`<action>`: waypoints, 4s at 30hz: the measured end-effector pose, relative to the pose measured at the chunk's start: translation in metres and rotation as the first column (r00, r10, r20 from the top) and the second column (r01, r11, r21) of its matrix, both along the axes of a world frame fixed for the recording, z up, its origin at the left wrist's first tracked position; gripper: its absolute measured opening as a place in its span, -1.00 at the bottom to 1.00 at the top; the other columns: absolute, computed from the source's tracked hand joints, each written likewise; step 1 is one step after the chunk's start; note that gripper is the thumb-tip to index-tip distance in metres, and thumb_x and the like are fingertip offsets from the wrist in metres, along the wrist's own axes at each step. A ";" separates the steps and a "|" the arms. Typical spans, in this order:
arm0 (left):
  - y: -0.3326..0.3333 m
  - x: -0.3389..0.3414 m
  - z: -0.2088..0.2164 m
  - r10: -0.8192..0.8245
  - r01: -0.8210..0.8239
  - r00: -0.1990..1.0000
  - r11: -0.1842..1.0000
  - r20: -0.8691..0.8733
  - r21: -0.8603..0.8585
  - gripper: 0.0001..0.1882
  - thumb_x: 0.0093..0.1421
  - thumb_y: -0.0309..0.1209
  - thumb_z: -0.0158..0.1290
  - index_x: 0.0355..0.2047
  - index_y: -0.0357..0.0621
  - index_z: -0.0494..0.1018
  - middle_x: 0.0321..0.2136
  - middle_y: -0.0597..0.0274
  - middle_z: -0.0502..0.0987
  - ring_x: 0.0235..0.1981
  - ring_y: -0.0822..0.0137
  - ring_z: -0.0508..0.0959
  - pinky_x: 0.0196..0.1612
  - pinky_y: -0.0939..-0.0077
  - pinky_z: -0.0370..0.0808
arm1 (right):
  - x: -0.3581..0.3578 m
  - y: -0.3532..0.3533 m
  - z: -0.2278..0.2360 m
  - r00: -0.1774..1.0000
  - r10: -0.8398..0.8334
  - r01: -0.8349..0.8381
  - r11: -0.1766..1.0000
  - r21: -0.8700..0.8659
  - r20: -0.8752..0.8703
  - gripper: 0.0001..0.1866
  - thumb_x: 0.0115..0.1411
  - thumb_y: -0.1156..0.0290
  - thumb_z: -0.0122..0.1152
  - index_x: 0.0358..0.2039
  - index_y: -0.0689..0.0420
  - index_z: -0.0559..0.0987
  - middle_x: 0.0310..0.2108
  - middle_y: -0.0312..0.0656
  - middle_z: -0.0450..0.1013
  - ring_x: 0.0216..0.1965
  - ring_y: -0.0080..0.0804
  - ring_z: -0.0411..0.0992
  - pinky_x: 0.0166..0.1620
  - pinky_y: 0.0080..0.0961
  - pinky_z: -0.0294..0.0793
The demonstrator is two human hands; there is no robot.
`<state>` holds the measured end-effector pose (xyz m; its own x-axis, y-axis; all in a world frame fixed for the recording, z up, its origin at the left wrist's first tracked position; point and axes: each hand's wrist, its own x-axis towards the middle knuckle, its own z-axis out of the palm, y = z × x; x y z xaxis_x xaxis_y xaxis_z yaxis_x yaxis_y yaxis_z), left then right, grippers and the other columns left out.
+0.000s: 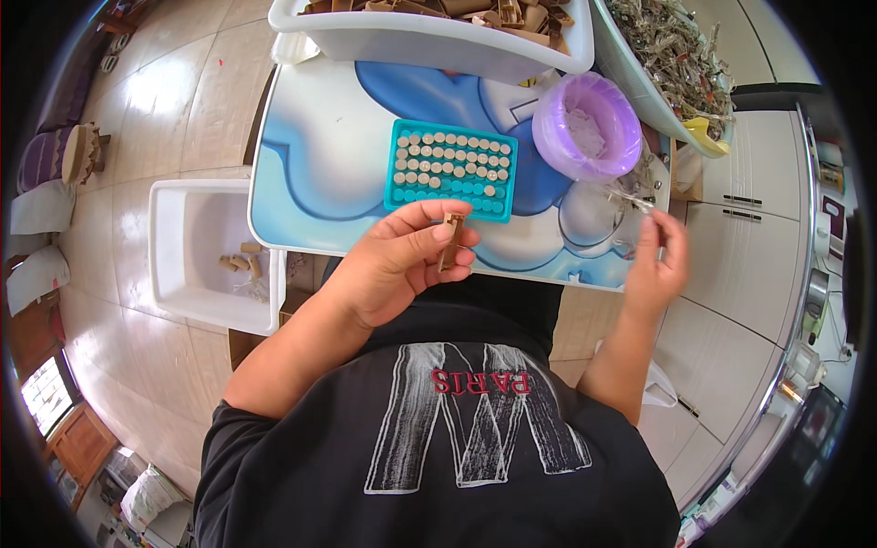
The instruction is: Manually assembling small metal or plastic components by stringing them onto a cord.
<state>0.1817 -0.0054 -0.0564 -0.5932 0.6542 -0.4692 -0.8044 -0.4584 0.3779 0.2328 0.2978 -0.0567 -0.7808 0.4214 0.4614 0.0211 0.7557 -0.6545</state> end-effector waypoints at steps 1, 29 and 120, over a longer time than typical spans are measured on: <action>-0.001 0.000 0.000 0.010 -0.010 1.000 1.000 -0.008 0.007 -0.65 0.22 -0.41 -0.02 0.01 -0.18 0.33 -0.22 0.13 0.50 -0.28 0.34 0.55 -0.14 0.46 0.52 | -0.003 -0.003 0.013 1.000 0.001 -0.001 1.000 -0.001 0.001 -0.83 0.04 0.57 0.21 -0.30 0.22 0.52 -0.40 -0.21 0.45 -0.42 -0.49 0.38 -0.33 -0.60 0.36; 0.010 0.009 0.017 -0.126 0.123 0.966 0.992 -0.226 -0.030 -0.72 0.18 -0.41 0.05 -0.12 -0.25 0.39 -0.06 0.16 0.45 -0.08 0.31 0.50 0.04 0.38 0.41 | -0.010 -0.107 0.021 0.843 0.538 -0.471 0.747 -0.469 0.011 -0.89 0.00 0.59 0.28 -0.45 0.25 0.51 -0.48 -0.17 0.49 -0.47 -0.47 0.43 -0.38 -0.60 0.38; 0.003 0.009 0.006 0.272 -0.328 0.931 0.916 -0.243 -0.232 -0.76 0.30 -0.38 -0.15 -0.09 -0.23 0.31 -0.10 -0.02 0.45 -0.12 0.18 0.52 -0.02 0.35 0.44 | -0.016 -0.139 -0.003 0.691 0.722 -0.722 0.691 -0.006 -0.023 -0.66 -0.10 0.69 0.20 -0.26 0.14 0.49 -0.55 -0.25 0.37 -0.53 -0.28 0.34 -0.43 -0.40 0.26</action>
